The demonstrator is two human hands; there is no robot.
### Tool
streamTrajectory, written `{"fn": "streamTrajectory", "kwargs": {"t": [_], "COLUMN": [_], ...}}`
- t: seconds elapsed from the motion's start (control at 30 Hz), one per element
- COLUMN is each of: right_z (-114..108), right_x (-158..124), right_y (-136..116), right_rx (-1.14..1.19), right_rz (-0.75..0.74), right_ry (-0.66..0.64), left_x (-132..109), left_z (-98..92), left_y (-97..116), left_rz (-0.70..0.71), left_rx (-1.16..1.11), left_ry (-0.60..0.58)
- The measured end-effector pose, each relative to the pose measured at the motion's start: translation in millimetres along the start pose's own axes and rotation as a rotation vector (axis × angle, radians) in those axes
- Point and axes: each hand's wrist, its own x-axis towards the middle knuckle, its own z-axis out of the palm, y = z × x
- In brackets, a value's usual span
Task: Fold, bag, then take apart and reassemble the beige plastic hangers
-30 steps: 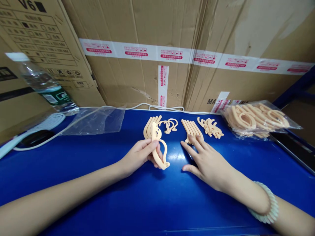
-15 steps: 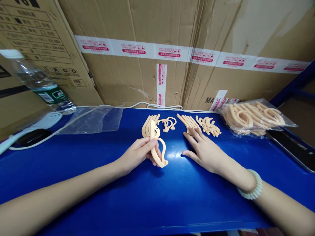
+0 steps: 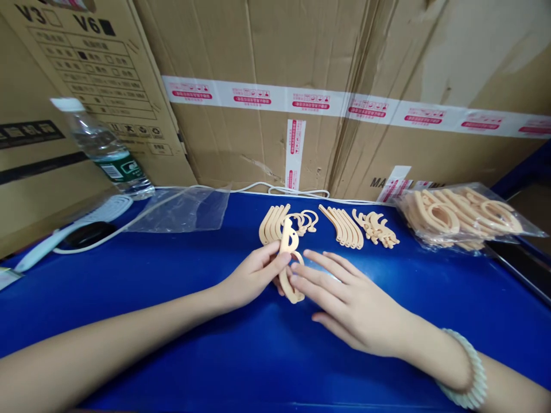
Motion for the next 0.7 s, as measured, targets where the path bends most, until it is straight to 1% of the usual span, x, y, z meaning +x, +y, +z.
{"fn": "streamTrajectory", "kwargs": {"t": [0.1, 0.27, 0.47, 0.53, 0.6, 0.7], "right_z": [2.0, 0.4, -1.5, -1.1, -0.6, -0.1], "right_x": [0.4, 1.9, 3.3, 3.7, 4.0, 4.1], "right_y": [-2.8, -3.2, -3.9, -3.1, -1.5, 1.7], "right_rx": [-0.036, -0.073, -0.080, -0.084, -0.080, -0.062], "right_rz": [-0.036, -0.056, -0.051, -0.041, -0.019, 0.038], "right_ry": [0.011, 0.072, 0.083, 0.096, 0.095, 0.080], "left_x": [-1.4, -2.2, -3.7, -3.6, -3.3, -3.3], "left_z": [0.5, 2.1, 2.7, 2.2, 1.5, 0.8], "left_y": [1.4, 3.5, 6.5, 6.7, 7.2, 8.5], "left_rz": [0.020, 0.039, 0.029, 0.037, 0.052, 0.112], "left_rx": [0.035, 0.073, 0.109, 0.111, 0.115, 0.164], "left_ry": [-0.013, -0.041, 0.001, 0.026, 0.076, 0.214]}}
